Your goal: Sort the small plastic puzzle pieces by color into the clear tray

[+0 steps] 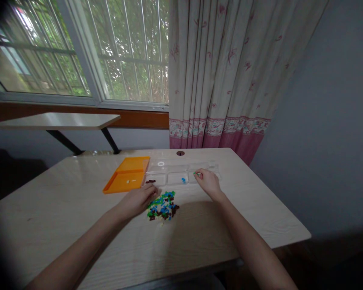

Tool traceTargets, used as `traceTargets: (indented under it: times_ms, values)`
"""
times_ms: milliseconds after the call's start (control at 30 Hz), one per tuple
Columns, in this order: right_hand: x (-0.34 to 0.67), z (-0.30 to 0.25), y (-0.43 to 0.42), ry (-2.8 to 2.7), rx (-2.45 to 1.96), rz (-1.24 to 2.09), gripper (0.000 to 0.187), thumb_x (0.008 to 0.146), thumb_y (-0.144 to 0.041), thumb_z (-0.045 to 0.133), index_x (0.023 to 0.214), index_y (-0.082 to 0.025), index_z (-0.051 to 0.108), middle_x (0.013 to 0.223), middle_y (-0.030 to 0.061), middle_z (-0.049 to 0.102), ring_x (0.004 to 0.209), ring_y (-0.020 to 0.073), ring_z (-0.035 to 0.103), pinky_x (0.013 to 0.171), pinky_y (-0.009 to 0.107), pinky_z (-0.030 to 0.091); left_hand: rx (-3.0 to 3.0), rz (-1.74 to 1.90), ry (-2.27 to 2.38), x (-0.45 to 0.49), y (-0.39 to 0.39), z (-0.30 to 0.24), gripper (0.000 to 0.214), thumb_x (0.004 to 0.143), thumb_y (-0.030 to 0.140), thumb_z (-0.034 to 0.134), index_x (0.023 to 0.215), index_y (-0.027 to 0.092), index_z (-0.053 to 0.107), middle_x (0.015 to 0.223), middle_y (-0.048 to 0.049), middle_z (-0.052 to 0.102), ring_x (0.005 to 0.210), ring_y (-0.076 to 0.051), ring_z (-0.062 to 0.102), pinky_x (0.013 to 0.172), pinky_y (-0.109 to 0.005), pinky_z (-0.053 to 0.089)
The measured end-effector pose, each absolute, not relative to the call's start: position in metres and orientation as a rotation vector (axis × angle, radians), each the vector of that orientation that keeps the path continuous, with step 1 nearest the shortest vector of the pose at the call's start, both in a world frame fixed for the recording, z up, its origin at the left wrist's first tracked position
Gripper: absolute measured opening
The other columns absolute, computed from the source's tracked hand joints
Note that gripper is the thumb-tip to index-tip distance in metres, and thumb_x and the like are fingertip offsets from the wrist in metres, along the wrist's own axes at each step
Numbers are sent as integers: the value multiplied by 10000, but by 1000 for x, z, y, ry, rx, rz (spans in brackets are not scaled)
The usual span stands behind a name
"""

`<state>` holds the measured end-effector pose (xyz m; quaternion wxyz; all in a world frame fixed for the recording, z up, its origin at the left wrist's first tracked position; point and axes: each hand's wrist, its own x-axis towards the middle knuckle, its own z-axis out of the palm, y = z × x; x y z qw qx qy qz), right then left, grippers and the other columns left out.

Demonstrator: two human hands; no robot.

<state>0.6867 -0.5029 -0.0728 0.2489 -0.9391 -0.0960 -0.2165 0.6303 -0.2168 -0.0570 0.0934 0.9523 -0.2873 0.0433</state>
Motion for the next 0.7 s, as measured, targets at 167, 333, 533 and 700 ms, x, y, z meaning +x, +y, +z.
traceTargets:
  times_ms: [167, 333, 533, 700]
  values:
    - [690, -78, -505, -240, -2546, -574, 211, 758, -321, 519, 880, -224, 660, 572, -21, 569, 487, 104, 485, 456, 204, 285, 2850, 131, -829, 629, -219, -55, 315, 901, 358, 209, 928, 191, 474, 984, -69, 510, 811, -163, 554, 670, -258, 436]
    - [685, -73, -501, -258, -2524, -596, 195, 775, -298, 501, 883, -231, 649, 572, -26, 573, 504, 109, 501, 475, 204, 311, 2787, 123, -801, 629, -220, -55, 292, 897, 345, 233, 927, 188, 476, 958, -60, 502, 799, -159, 538, 662, -254, 427]
    - [659, -65, -467, -583, -2465, -578, 174, 787, -281, 494, 841, -207, 643, 621, -10, 604, 547, 107, 524, 540, 206, 369, 2449, 103, -858, 627, -228, -57, 242, 885, 292, 312, 858, 177, 523, 888, -42, 523, 849, -140, 510, 743, -235, 407]
    - [635, -72, -434, -918, -2455, -431, 121, 750, -268, 567, 848, -231, 628, 702, -20, 635, 635, 102, 561, 603, 191, 398, 2336, 64, -849, 626, -236, -61, 222, 862, 278, 382, 784, 160, 553, 792, -33, 541, 792, -134, 511, 718, -234, 401]
